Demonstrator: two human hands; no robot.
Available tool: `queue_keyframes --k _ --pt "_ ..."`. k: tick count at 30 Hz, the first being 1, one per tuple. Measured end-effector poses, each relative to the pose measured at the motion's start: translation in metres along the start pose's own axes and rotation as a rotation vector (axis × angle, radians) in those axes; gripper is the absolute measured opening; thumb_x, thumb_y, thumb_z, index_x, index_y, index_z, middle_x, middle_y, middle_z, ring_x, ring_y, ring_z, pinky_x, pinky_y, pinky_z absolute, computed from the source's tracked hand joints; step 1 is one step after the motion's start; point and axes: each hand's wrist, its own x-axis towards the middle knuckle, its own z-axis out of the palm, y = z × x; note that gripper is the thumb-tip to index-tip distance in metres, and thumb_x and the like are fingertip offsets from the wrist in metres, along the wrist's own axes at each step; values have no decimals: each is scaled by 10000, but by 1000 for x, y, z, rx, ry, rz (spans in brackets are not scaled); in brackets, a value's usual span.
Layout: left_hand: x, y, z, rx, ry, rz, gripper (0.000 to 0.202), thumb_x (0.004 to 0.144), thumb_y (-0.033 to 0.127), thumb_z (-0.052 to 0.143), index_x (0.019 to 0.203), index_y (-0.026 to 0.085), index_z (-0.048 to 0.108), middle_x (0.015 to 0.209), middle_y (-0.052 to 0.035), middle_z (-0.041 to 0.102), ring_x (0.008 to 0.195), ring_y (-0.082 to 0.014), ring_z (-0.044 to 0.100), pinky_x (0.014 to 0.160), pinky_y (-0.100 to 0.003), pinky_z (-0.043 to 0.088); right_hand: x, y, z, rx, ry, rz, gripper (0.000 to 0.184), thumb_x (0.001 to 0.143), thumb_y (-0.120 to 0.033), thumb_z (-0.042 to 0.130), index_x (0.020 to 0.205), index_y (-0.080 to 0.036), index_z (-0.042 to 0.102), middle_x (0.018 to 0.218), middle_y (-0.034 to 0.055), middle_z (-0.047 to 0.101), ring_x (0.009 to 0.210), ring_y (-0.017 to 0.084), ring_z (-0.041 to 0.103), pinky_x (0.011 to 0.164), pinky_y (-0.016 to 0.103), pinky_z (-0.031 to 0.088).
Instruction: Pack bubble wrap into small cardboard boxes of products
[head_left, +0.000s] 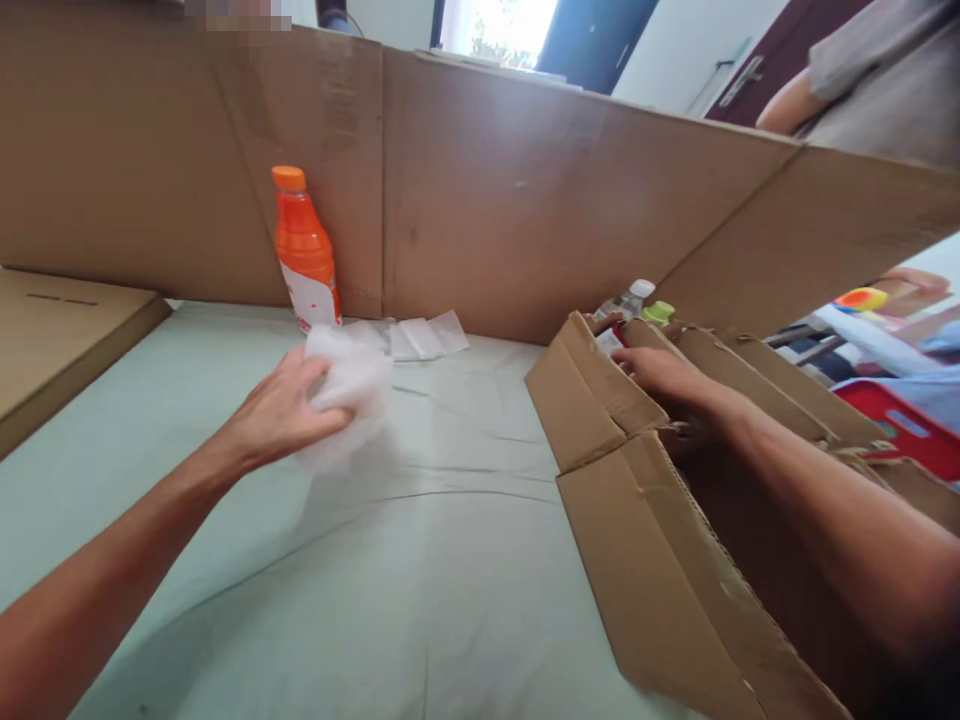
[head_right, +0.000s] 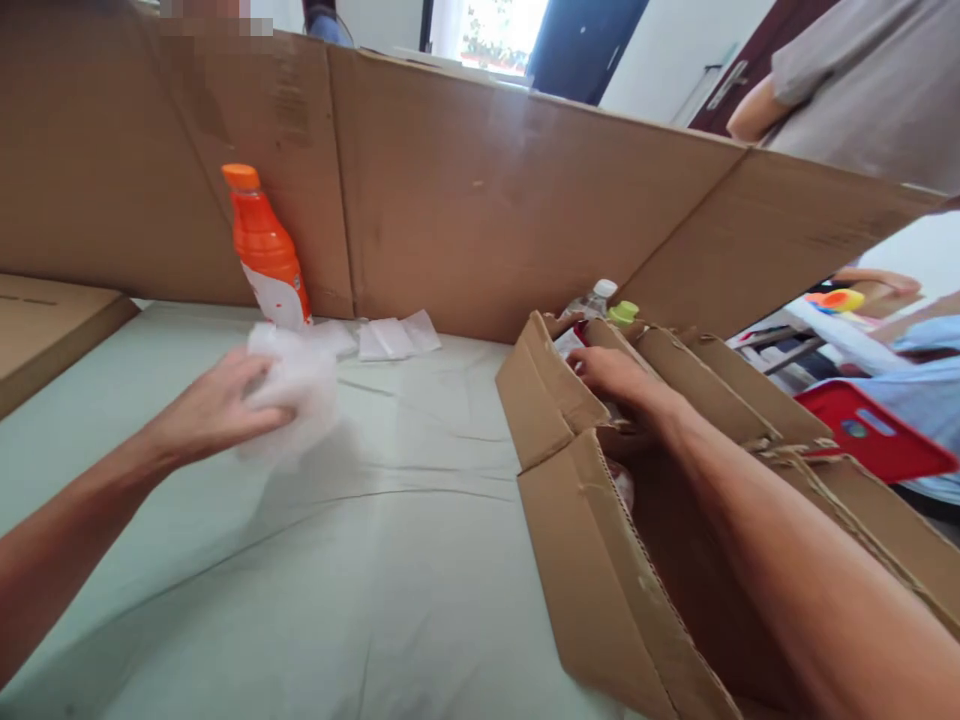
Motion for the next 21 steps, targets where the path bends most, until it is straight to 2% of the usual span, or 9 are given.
queue_keyframes --k 3,6,8,10,11,13,16,18,21 --pt "57 4 -1 251 93 25 385 700 379 644 1043 206 670 1286 -148 550 1104 -390 624 877 -477 534 -10 12 -43 40 106 188 232 918 -99 628 1120 -102 742 1063 186 778 809 184 696 651 282 453" --pt "106 -2 16 300 82 -65 494 729 390 670 1164 156 664 1458 -215 445 1193 -448 597 965 -538 507 -20 4 -91 238 437 299 262 949 -204 642 1191 -141 720 1114 190 763 885 178 688 689 305 465" --pt "128 -7 34 264 120 -108 657 776 437 679 1362 158 571 1612 -241 272 1313 -486 522 1033 -576 470 -18 -25 -111 347 586 179 265 932 -245 677 1174 -150 729 1106 181 762 914 171 684 737 317 478" --pt "141 -11 53 215 196 -115 830 812 498 686 1526 177 409 1694 -246 83 1437 -527 380 1094 -632 406 -4 -72 -113 371 579 5 250 921 -201 663 1147 -125 735 1116 180 759 943 182 688 808 342 493" --pt "145 -12 61 185 232 -114 896 818 526 693 1569 185 343 1710 -242 20 1478 -542 304 1118 -666 364 7 -101 -105 373 521 -76 246 914 -151 636 1134 -110 736 1121 180 758 967 196 692 849 355 501" --pt "149 -15 75 118 277 -114 950 828 576 686 1598 180 294 1719 -240 -12 1513 -554 215 1142 -725 284 32 -161 -75 410 351 -155 294 888 -74 588 1145 -112 725 1177 170 745 1080 252 685 967 408 498" --pt "148 -26 84 35 288 -105 855 912 619 552 1594 161 315 1717 -244 68 1534 -519 200 1158 -749 222 60 -240 -4 479 173 -238 330 847 -89 631 1161 -131 723 1211 164 736 1129 301 685 1005 449 514" --pt "142 -41 85 16 274 -73 791 960 616 459 1591 158 329 1711 -246 113 1544 -491 204 1165 -730 235 66 -278 45 536 98 -320 399 854 -200 686 1251 -155 692 1270 141 721 1156 274 683 1020 402 525" --pt "131 -69 87 54 228 2 781 962 617 453 1582 152 359 1708 -241 136 1554 -471 195 1191 -662 263 65 -310 100 626 67 -404 532 942 -341 583 1442 -160 560 1500 149 570 1372 268 549 1138 406 446"
